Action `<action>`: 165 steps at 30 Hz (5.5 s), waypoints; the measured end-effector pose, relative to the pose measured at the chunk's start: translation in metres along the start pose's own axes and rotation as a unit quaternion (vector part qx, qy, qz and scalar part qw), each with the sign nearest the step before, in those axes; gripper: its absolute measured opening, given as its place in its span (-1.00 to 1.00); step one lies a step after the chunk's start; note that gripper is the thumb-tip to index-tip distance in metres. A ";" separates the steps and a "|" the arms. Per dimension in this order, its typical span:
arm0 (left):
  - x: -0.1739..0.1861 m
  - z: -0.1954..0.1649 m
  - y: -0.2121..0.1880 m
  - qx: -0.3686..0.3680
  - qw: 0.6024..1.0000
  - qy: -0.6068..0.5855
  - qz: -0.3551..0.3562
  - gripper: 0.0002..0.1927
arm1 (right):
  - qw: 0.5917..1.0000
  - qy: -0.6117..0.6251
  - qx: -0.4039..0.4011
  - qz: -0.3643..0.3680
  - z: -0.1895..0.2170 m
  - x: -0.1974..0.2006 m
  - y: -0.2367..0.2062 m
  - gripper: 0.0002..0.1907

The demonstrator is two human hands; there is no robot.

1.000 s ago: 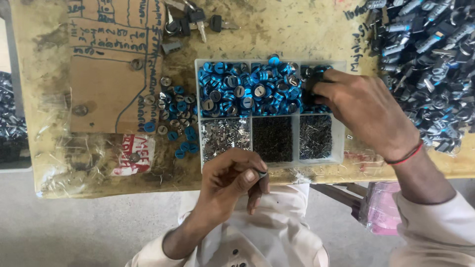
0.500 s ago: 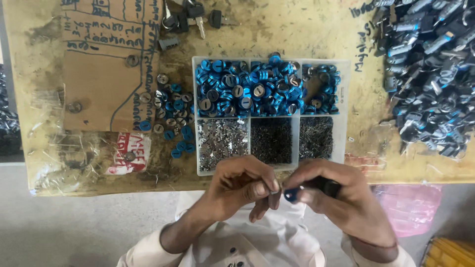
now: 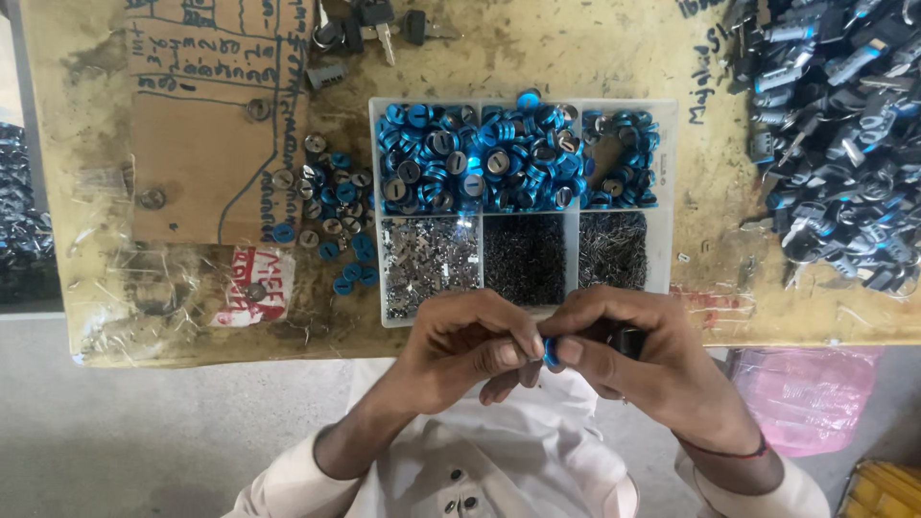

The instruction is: The person assembles small lock cylinders by hand. They pick a metal cylinder, insert a spring, place a blue plastic cap, and add a metal pin, repeating the sequence with multiple units on a cluttered workbench.

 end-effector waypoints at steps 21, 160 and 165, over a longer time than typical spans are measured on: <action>0.016 0.000 -0.006 -0.036 0.997 0.060 0.014 -0.93 | 0.996 -0.021 0.069 0.056 0.012 -0.013 0.012 -0.88; -0.031 -0.053 -0.025 -0.213 0.860 0.464 0.013 -0.63 | 0.970 -0.117 0.185 0.107 0.020 -0.002 -0.012 -0.68; -0.032 -0.054 -0.024 -0.195 0.861 0.469 0.040 -0.68 | 0.965 -0.140 0.185 0.123 0.023 -0.001 -0.010 -0.68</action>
Point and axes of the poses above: each hand's wrist, its own y-axis towards the middle knuckle, its own x-axis out of the back of the hand, z = x × y, the point moved 3 cm from there along y, towards the middle knuckle, and after that the axes turned 10 degrees about -z, right-handed, at the moved point
